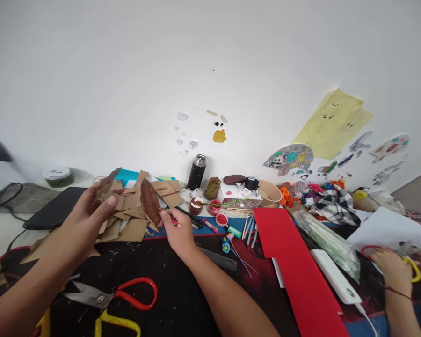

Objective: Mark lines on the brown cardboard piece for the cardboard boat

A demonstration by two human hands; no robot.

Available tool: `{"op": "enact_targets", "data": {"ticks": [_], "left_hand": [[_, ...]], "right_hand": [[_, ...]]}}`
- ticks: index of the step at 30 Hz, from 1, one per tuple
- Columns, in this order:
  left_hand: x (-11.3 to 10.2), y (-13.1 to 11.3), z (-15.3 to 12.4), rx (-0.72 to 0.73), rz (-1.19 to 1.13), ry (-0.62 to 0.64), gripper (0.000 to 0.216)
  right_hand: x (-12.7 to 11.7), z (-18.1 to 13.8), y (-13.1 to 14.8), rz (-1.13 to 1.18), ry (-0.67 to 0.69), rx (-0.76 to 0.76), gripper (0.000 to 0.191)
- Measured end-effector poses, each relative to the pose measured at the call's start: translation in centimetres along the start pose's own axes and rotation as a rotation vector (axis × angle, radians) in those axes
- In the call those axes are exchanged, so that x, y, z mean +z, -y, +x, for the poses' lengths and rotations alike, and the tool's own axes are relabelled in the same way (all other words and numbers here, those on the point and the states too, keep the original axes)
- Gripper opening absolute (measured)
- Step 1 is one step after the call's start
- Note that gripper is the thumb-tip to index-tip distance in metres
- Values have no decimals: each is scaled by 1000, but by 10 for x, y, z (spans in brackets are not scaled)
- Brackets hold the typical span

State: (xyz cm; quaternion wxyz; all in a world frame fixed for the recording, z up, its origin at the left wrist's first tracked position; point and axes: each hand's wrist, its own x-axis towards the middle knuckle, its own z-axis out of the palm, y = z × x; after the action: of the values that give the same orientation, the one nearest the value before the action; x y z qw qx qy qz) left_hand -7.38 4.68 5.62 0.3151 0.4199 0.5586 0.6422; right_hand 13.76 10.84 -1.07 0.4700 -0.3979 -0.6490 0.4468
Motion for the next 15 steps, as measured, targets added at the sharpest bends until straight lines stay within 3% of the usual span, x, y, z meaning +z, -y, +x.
{"op": "enact_targets", "data": {"ticks": [5, 10, 15], "left_hand": [[16, 11, -10, 24, 105, 146, 98], [26, 30, -23, -3, 219, 331, 115], [30, 49, -33, 175, 478, 404, 120]], "right_hand": [[-14, -18, 3, 137, -28, 71, 58], [-34, -28, -3, 243, -131, 121, 68], [-49, -35, -8, 300, -95, 169, 72]]}}
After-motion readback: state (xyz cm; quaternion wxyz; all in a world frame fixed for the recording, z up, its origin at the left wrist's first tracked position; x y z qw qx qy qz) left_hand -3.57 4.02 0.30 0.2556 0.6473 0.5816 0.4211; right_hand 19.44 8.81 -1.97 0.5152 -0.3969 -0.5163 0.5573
